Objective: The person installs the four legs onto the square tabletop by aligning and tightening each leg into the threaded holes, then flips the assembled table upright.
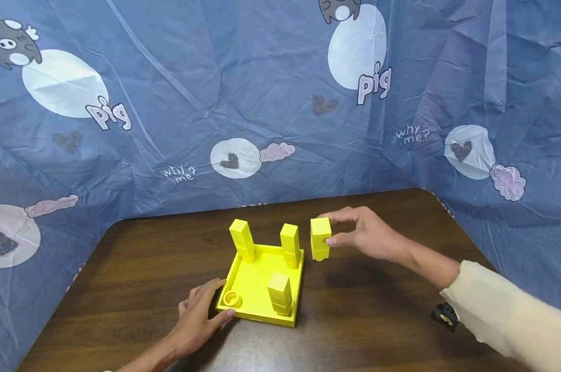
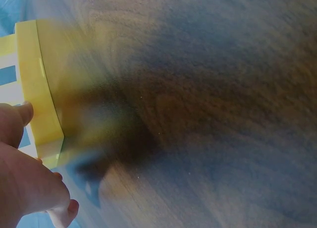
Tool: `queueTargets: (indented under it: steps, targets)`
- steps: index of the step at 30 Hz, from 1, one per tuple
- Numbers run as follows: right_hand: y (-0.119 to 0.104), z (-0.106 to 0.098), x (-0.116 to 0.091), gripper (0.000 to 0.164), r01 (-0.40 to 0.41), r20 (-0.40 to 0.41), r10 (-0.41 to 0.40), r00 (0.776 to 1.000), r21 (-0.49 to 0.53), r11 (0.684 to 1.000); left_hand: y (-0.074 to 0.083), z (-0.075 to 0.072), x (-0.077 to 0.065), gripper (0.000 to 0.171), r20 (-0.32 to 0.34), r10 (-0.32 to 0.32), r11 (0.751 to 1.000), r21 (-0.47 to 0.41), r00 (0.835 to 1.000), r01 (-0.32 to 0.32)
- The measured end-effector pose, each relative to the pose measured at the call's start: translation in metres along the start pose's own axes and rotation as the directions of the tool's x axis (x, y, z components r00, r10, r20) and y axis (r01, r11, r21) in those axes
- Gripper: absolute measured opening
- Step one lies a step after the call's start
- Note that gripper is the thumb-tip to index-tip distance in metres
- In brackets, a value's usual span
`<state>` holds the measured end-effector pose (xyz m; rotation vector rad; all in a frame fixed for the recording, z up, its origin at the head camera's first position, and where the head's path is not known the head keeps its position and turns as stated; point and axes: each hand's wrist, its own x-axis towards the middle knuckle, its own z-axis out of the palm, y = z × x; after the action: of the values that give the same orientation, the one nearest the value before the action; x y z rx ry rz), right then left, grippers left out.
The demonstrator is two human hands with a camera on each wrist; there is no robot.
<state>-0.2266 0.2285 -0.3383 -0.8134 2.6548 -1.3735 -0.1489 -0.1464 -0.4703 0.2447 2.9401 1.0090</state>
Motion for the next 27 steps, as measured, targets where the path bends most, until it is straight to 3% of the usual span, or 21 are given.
queueTargets:
  steps: [7,16,27]
  targets:
    - [-0.019,0.006,0.006,0.047,-0.035,0.003,0.034,0.999,0.062,0.998,0.0,-0.001,0.0,0.061,0.0,-0.002,1.0,0.001,1.0,0.002]
    - [-0.041,0.031,0.014,0.048,-0.038,0.026,0.033,0.999,0.223,0.974,0.001,0.0,0.0,0.061,-0.004,0.004,1.0,0.005,1.0,-0.004]
    - [-0.055,0.055,0.021,0.048,-0.062,0.04,0.053,0.998,0.262,0.963,0.001,0.001,0.001,0.062,-0.004,0.001,1.0,0.012,1.0,0.0]
